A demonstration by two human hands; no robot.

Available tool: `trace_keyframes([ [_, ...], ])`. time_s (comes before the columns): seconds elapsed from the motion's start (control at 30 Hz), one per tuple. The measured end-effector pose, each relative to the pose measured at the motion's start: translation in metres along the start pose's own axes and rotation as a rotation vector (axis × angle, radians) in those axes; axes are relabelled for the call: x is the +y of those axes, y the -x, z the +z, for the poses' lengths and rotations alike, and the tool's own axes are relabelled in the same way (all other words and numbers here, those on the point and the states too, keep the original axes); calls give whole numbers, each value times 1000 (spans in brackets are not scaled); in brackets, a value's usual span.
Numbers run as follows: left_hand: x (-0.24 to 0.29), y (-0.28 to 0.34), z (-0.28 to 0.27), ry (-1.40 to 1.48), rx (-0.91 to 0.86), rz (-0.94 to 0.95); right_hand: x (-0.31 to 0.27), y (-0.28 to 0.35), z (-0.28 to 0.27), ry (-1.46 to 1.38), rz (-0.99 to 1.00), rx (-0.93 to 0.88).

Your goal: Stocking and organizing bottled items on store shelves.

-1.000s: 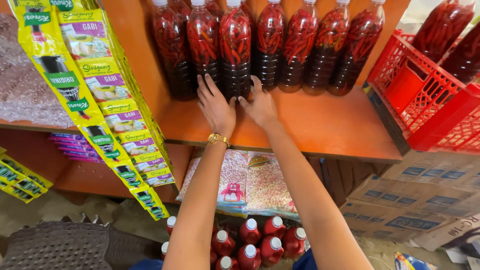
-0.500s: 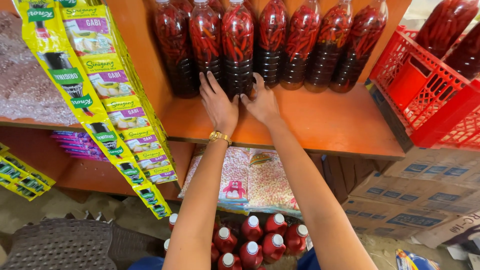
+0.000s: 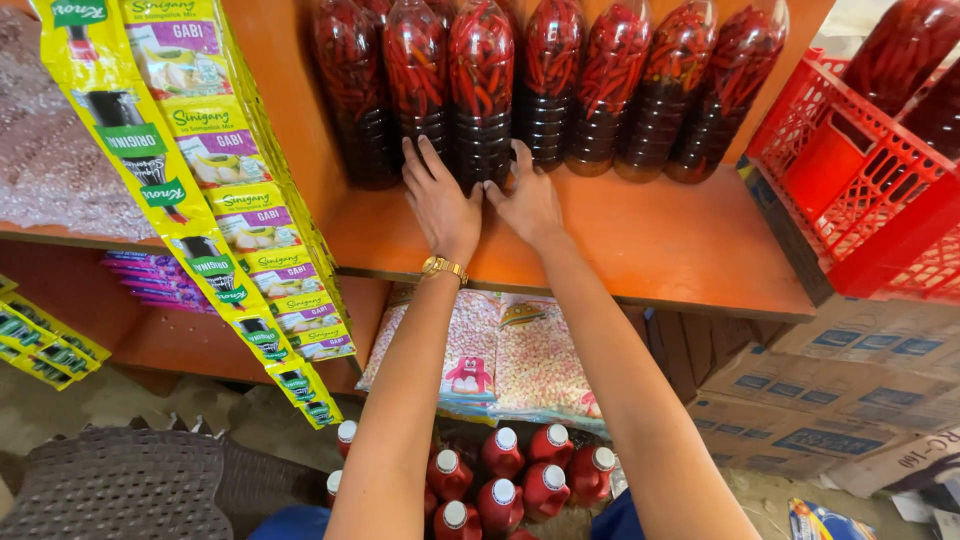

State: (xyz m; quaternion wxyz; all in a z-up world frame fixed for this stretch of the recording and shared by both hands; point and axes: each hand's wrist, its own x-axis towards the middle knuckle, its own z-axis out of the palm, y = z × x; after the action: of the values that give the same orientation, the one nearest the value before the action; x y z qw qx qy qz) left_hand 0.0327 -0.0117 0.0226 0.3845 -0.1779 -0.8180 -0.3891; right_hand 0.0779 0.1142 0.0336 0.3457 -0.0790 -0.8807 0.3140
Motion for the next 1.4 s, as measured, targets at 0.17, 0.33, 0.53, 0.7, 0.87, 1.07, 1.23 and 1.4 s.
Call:
trace_keyframes([
  [0.17, 1, 0, -1, -6, -14, -7, 5, -2, 3, 18, 4, 1],
  [0.33, 0, 0, 0, 11, -2, -12, 7, -2, 3, 53, 2, 0],
  [0.53, -1, 1, -1, 17, 0, 12, 11, -2, 6, 39, -31, 5],
  [0.7, -3, 0, -6, 39, -7, 33, 11, -2, 11, 100, 5, 1],
  [0.87, 3, 0, -7, 65, -33, 33, 7, 4, -4, 321, 2, 1],
  [1.07, 25, 10, -28, 74, -20, -32, 15, 6, -93, 618, -400, -9],
  [1.23, 64, 10, -9, -27, -54, 331, -27, 11, -243, 1039, -577, 141],
  [1.4, 188, 4, 29, 280, -156, 441, 33, 6, -360, 916, -421, 451],
])
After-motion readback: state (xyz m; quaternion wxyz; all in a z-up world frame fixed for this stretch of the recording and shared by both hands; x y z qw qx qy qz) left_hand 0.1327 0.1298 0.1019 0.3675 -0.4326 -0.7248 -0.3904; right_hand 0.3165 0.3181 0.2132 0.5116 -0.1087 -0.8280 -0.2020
